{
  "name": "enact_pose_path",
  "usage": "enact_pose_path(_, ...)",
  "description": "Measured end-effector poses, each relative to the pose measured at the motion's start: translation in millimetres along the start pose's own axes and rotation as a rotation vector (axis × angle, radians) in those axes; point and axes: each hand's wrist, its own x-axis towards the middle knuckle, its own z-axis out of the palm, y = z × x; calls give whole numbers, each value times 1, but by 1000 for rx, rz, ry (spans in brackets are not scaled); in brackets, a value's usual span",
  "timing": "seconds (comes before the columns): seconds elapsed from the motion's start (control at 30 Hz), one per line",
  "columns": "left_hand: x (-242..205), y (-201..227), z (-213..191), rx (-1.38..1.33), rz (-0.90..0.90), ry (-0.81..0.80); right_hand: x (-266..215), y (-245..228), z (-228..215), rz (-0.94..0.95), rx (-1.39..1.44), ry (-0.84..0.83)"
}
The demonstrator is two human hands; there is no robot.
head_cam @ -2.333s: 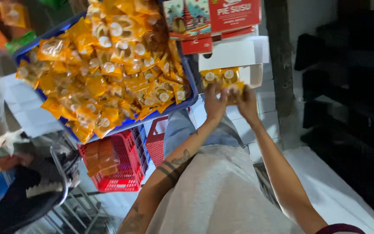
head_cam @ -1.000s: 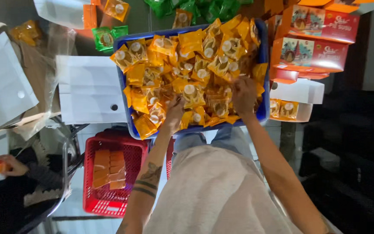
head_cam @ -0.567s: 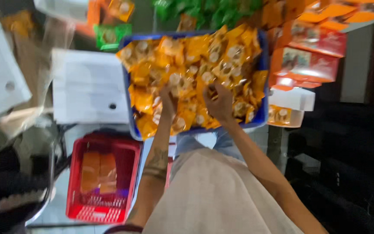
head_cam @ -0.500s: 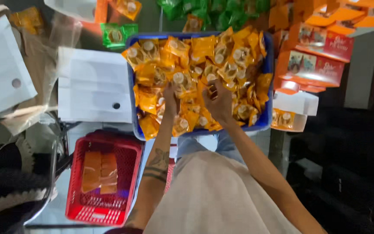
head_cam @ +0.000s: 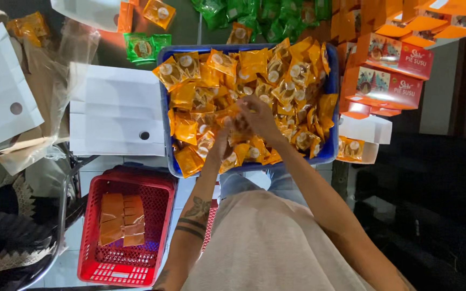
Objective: The person packs individually wrapped orange snack packets into red cardboard boxes labeled 'Pie Susu'. They repeatedly pick packets from a blue tray, place them into open boxes, and stack the filled boxes on a pile.
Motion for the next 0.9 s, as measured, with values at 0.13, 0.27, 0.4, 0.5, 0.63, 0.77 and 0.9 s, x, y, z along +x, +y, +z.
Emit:
enact_pose_path(0.13,-11,9,-1,91,-92,218,32,19,-28,134,24,544)
enact_pose_path(0.27,8,18,3,-235,-113,211,45,94,-67,503,-147,645)
enact_pose_path(0.4,13,26,-6,-180,-83,243,55,106,-76,361,-108,572)
enact_pose_path(0.5,6,30,-6,-82,-73,292,41,114,-82,534,385,421)
enact_pose_path(0.63,-10,39,59,97,-143,268,-9,99,-88,458,453,338)
enact_pose_path(0.77,-30,27,106,263,-245,283,-60,94,-95,244,364,269)
enact_pose_path(0.9,-19,12,147,524,-327,266,-98,83,-104,274,549,355)
